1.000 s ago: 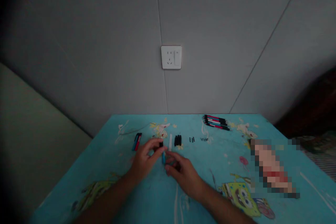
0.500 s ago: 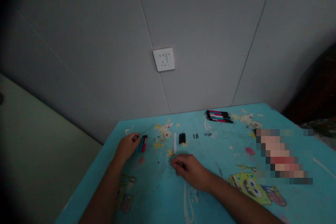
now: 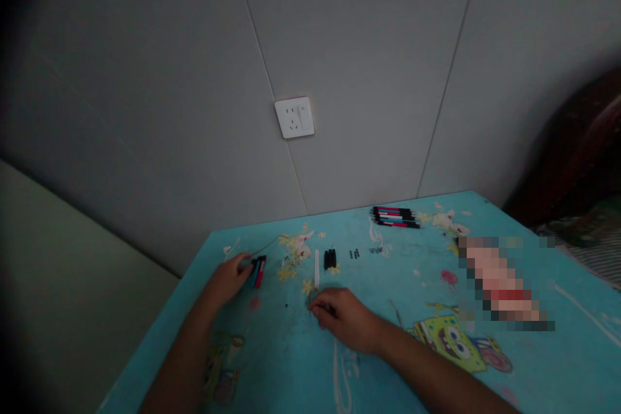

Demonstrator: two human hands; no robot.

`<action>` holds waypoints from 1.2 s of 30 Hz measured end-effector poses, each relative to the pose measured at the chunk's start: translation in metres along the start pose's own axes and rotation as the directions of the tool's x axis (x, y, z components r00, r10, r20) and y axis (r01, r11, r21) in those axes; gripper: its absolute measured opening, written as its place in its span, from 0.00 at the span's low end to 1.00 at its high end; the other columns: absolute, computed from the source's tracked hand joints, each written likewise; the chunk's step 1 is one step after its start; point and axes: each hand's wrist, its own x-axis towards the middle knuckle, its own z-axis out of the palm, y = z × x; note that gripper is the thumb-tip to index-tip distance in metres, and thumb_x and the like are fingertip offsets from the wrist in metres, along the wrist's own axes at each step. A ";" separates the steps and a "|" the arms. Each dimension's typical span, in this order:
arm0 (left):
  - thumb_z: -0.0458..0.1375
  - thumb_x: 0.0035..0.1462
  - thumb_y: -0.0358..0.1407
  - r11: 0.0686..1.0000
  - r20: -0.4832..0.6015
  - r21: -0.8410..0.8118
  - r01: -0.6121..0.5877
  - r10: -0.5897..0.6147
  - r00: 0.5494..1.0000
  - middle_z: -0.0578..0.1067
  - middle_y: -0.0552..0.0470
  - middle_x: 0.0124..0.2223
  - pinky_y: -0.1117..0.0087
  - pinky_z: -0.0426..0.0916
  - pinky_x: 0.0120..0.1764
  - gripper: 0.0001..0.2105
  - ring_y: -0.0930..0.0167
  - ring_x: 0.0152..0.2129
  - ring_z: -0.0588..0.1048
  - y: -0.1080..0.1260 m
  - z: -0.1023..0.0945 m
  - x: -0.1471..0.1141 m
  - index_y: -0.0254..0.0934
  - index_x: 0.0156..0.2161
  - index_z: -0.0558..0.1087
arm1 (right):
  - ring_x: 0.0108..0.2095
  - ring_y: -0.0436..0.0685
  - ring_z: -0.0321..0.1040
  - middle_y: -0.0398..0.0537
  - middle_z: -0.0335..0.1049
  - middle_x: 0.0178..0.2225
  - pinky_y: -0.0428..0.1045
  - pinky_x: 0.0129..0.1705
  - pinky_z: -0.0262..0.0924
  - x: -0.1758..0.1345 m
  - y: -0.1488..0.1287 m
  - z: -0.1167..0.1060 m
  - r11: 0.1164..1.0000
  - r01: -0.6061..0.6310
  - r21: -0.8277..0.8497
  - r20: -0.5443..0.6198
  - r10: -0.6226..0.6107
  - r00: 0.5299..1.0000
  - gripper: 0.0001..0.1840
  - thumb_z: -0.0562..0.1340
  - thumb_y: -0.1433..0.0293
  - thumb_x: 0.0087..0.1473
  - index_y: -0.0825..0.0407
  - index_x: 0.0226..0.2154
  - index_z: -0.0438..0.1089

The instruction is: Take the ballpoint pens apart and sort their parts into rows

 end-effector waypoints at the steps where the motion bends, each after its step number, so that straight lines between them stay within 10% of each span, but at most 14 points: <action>1: 0.52 0.62 0.39 1.000 0.005 0.001 0.009 -0.009 1.000 0.79 0.46 0.39 0.69 0.65 0.38 0.17 0.66 0.35 0.77 0.000 0.002 0.001 0.37 0.53 0.70 | 0.26 0.50 0.66 0.44 0.71 0.27 0.45 0.29 0.58 -0.001 -0.001 0.001 1.000 0.008 -0.011 0.000 -0.008 1.000 0.15 0.55 0.62 0.64 0.52 0.37 0.75; 7: 0.46 0.65 0.44 0.998 0.015 0.058 0.010 -0.011 1.000 0.79 0.45 0.42 0.67 0.66 0.42 0.19 0.63 0.39 0.77 -0.005 0.016 0.010 0.39 0.56 0.68 | 0.36 0.53 0.70 0.48 0.74 0.36 0.47 0.41 0.62 0.004 0.002 -0.023 0.951 0.123 -0.284 -0.139 -0.168 0.976 0.15 0.53 0.65 0.65 0.51 0.44 0.74; 10: 0.42 0.65 0.50 0.997 0.012 0.069 0.018 -0.019 1.000 0.78 0.45 0.42 0.64 0.66 0.42 0.23 0.60 0.40 0.77 -0.007 0.019 0.012 0.40 0.56 0.66 | 0.43 0.55 0.68 0.52 0.73 0.43 0.49 0.50 0.59 0.011 0.022 -0.070 0.845 -0.153 -0.512 -0.444 -0.108 0.889 0.16 0.51 0.69 0.65 0.52 0.47 0.72; 13: 0.41 0.62 0.58 0.995 0.051 0.083 0.048 -0.052 0.997 0.78 0.45 0.38 0.62 0.67 0.40 0.30 0.58 0.37 0.78 -0.002 0.019 0.011 0.41 0.59 0.63 | 0.53 0.59 0.62 0.56 0.67 0.54 0.52 0.57 0.52 0.010 0.046 -0.121 0.518 -0.562 -0.645 -0.649 0.018 0.761 0.20 0.52 0.72 0.63 0.52 0.55 0.67; 19: 0.44 0.57 0.62 0.995 0.076 0.094 0.043 -0.050 0.996 0.77 0.39 0.47 0.57 0.67 0.44 0.38 0.54 0.42 0.77 0.002 0.025 0.014 0.38 0.64 0.57 | 0.52 0.64 0.61 0.61 0.64 0.55 0.56 0.53 0.52 -0.007 0.077 -0.157 0.329 -0.759 -0.562 -0.773 0.116 0.623 0.22 0.52 0.73 0.62 0.54 0.58 0.64; 27: 0.41 0.60 0.58 0.980 -0.107 0.159 0.121 -0.105 0.989 0.75 0.37 0.50 0.54 0.68 0.44 0.33 0.51 0.43 0.76 0.015 0.026 0.014 0.37 0.61 0.60 | 0.51 0.67 0.59 0.64 0.65 0.49 0.59 0.51 0.50 -0.008 0.076 -0.153 0.276 -0.820 -0.502 -0.826 0.130 0.549 0.17 0.50 0.69 0.64 0.55 0.48 0.70; 32: 0.41 0.64 0.48 0.976 -0.259 0.180 -0.123 0.168 0.951 0.74 0.43 0.50 0.58 0.68 0.47 0.25 0.57 0.46 0.73 0.060 0.036 -0.009 0.38 0.59 0.63 | 0.54 0.68 0.55 0.64 0.63 0.52 0.61 0.55 0.45 -0.013 0.063 -0.156 0.331 -0.798 -0.504 -0.821 0.103 0.561 0.16 0.49 0.72 0.64 0.56 0.45 0.71; 36: 0.46 0.65 0.43 0.893 -0.324 0.179 -0.413 0.450 0.832 0.74 0.44 0.49 0.58 0.65 0.54 0.20 0.59 0.48 0.72 0.082 0.046 -0.019 0.40 0.59 0.65 | 0.53 0.65 0.59 0.63 0.67 0.51 0.59 0.55 0.48 -0.013 0.045 -0.156 0.417 -0.739 -0.529 -0.787 0.086 0.611 0.17 0.47 0.70 0.67 0.57 0.46 0.68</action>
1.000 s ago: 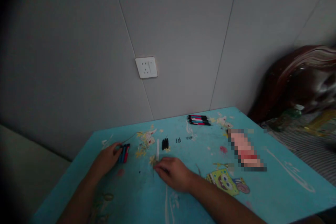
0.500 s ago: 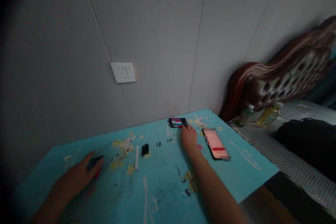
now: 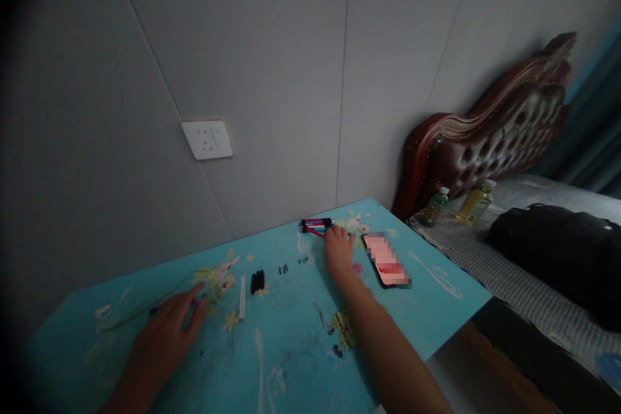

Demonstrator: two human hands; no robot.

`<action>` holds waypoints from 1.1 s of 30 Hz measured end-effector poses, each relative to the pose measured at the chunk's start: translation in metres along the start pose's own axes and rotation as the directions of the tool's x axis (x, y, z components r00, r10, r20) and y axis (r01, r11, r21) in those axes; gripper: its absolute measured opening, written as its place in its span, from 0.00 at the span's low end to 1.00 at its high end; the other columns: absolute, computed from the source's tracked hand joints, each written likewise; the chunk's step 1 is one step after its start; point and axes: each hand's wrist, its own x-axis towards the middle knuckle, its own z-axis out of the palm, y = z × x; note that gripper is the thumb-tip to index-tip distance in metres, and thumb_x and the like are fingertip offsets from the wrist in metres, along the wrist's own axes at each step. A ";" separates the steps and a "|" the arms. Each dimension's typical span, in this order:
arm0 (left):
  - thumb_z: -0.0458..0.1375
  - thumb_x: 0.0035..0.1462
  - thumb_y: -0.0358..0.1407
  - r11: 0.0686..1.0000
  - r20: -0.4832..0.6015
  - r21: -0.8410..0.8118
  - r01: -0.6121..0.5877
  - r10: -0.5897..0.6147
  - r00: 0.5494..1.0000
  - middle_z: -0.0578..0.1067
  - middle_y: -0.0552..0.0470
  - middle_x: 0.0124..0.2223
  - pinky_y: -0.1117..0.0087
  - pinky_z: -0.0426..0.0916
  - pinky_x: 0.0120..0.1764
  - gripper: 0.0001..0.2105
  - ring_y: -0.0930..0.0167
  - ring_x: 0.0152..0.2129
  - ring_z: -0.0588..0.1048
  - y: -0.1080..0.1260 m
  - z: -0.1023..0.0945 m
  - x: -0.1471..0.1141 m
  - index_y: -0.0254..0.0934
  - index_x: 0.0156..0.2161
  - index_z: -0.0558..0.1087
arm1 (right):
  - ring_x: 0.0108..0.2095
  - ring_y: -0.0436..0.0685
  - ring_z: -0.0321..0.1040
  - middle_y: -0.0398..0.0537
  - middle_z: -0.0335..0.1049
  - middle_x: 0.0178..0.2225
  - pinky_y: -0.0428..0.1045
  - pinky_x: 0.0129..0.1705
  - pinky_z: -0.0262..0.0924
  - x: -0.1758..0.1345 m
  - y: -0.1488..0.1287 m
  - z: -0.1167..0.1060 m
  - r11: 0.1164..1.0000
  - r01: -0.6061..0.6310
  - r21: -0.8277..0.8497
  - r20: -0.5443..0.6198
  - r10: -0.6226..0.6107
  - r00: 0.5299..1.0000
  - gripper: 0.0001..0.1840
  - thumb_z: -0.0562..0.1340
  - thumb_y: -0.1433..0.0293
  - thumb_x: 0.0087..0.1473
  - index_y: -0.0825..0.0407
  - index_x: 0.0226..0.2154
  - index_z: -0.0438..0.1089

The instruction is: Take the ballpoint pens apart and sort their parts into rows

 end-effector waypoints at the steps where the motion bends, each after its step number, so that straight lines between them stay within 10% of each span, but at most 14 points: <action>1: 0.48 0.64 0.41 0.997 -0.037 -0.021 -0.071 0.070 0.997 0.73 0.44 0.50 0.58 0.64 0.55 0.20 0.59 0.49 0.72 0.004 0.000 0.000 0.41 0.59 0.64 | 0.51 0.64 0.62 0.62 0.69 0.48 0.57 0.53 0.51 -0.003 -0.006 -0.003 0.999 0.028 0.030 0.012 -0.029 1.000 0.17 0.46 0.69 0.68 0.57 0.47 0.67; 6: 0.57 0.60 0.36 0.942 -0.227 0.005 -0.336 0.328 0.917 0.68 0.42 0.60 0.51 0.61 0.57 0.25 0.55 0.56 0.67 0.033 -0.002 0.002 0.44 0.62 0.60 | 0.37 0.52 0.71 0.45 0.75 0.38 0.44 0.41 0.58 -0.057 -0.065 -0.001 0.933 0.276 0.231 0.115 -0.307 0.945 0.16 0.47 0.64 0.69 0.49 0.47 0.67; 11: 0.57 0.61 0.34 0.858 -0.165 0.107 -0.502 0.513 0.842 0.78 0.47 0.46 0.53 0.63 0.53 0.15 0.59 0.45 0.75 0.045 0.004 -0.002 0.43 0.54 0.70 | 0.41 0.54 0.71 0.49 0.75 0.41 0.46 0.44 0.60 -0.107 -0.109 0.003 0.570 0.555 0.606 0.036 -0.717 0.696 0.15 0.51 0.63 0.67 0.52 0.47 0.68; 21: 0.49 0.68 0.35 0.888 -0.013 0.080 -0.453 0.456 0.890 0.77 0.51 0.35 0.71 0.67 0.29 0.10 0.70 0.26 0.76 0.040 0.019 -0.014 0.39 0.46 0.73 | 0.26 0.49 0.66 0.43 0.71 0.26 0.44 0.31 0.54 -0.091 -0.085 0.005 0.690 0.441 0.574 0.102 -0.594 0.798 0.22 0.49 0.61 0.68 0.52 0.28 0.69; 33: 0.47 0.67 0.34 0.922 0.198 -0.101 -0.373 0.386 0.901 0.78 0.49 0.37 0.69 0.72 0.33 0.13 0.68 0.30 0.78 0.052 0.012 -0.017 0.38 0.53 0.69 | 0.33 0.55 0.67 0.48 0.71 0.30 0.49 0.39 0.60 -0.086 -0.082 -0.005 0.543 0.746 0.387 -0.044 -0.797 0.603 0.16 0.53 0.63 0.67 0.53 0.33 0.70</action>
